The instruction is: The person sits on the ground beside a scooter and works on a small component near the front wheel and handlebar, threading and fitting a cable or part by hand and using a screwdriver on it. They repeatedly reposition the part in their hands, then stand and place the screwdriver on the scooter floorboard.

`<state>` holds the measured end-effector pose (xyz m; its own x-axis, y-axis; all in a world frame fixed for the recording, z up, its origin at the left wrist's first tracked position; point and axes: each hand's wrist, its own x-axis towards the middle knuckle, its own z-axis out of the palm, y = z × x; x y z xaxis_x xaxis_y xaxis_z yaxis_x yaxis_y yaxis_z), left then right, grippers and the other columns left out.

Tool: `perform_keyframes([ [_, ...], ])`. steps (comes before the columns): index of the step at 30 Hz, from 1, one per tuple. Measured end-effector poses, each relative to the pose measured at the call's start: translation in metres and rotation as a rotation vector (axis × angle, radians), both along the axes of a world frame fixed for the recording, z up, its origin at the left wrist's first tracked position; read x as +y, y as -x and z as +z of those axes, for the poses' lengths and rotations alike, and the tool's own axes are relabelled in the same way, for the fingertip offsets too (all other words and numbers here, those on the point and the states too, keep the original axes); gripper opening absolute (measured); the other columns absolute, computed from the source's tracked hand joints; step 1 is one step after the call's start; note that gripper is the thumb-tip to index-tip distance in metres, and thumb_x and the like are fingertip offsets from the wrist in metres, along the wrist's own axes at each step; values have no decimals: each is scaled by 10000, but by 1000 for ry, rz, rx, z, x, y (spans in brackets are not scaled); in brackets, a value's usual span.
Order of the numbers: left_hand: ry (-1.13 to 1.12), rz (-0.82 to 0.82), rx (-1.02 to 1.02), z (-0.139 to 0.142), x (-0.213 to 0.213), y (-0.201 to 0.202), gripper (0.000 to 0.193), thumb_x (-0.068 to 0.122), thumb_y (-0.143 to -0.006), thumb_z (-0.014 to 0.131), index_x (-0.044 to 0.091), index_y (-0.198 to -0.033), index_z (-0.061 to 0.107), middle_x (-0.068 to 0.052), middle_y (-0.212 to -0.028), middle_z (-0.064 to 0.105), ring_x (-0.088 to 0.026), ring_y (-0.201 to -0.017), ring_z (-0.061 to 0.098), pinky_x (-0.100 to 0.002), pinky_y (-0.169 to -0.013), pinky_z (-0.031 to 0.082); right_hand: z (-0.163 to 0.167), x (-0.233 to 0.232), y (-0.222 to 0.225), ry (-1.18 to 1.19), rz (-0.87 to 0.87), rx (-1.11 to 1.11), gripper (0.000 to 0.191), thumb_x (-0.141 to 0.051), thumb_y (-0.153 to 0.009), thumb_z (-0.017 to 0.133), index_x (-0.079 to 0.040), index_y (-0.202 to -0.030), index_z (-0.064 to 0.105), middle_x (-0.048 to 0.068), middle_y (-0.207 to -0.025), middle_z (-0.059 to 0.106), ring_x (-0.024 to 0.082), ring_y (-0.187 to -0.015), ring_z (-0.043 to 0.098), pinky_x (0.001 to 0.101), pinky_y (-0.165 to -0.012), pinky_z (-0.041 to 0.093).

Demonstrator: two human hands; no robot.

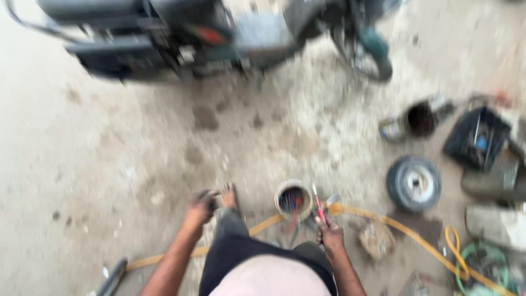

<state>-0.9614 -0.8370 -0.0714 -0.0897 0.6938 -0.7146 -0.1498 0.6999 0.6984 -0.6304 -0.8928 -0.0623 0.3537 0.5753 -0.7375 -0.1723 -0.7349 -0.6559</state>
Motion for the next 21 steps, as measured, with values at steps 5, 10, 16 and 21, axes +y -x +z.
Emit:
perform_keyframes([
  [5, -109, 234, 134, 32, 102, 113, 204, 229, -973, 604, 87, -1013, 745, -8, -635, 581, -112, -481, 469, -299, -416, 332, 24, 116, 38, -97, 128, -175, 336, -291, -919, 735, 7, -1074, 716, -9, -624, 527, 92, -497, 464, 283, -441, 394],
  [10, -94, 338, 174, 8, 172, 123, 244, 279, -911, 723, 39, -954, 714, -20, -687, 606, -128, -539, 501, -324, -462, 383, 16, 225, 62, -209, 373, -622, 382, -326, -933, 745, -52, -1198, 759, 69, -834, 702, 177, -726, 637, 346, -664, 513],
  [16, 132, -36, 117, -32, 241, 55, 377, 346, -901, 765, -28, -872, 726, -79, -624, 638, -210, -550, 559, -381, -520, 448, -20, 385, 93, -402, 506, -652, 356, -209, -917, 688, -118, -1261, 695, 131, -1031, 770, 250, -921, 720, 387, -851, 558],
  [21, -28, -316, 231, -35, 363, 20, 315, 230, -839, 657, 231, -1129, 779, -155, -795, 732, -309, -739, 699, -452, -705, 557, -36, 537, 112, -268, 797, -620, 175, -203, -909, 679, -182, -1053, 776, 79, -1063, 797, 226, -1012, 752, 361, -917, 556],
])
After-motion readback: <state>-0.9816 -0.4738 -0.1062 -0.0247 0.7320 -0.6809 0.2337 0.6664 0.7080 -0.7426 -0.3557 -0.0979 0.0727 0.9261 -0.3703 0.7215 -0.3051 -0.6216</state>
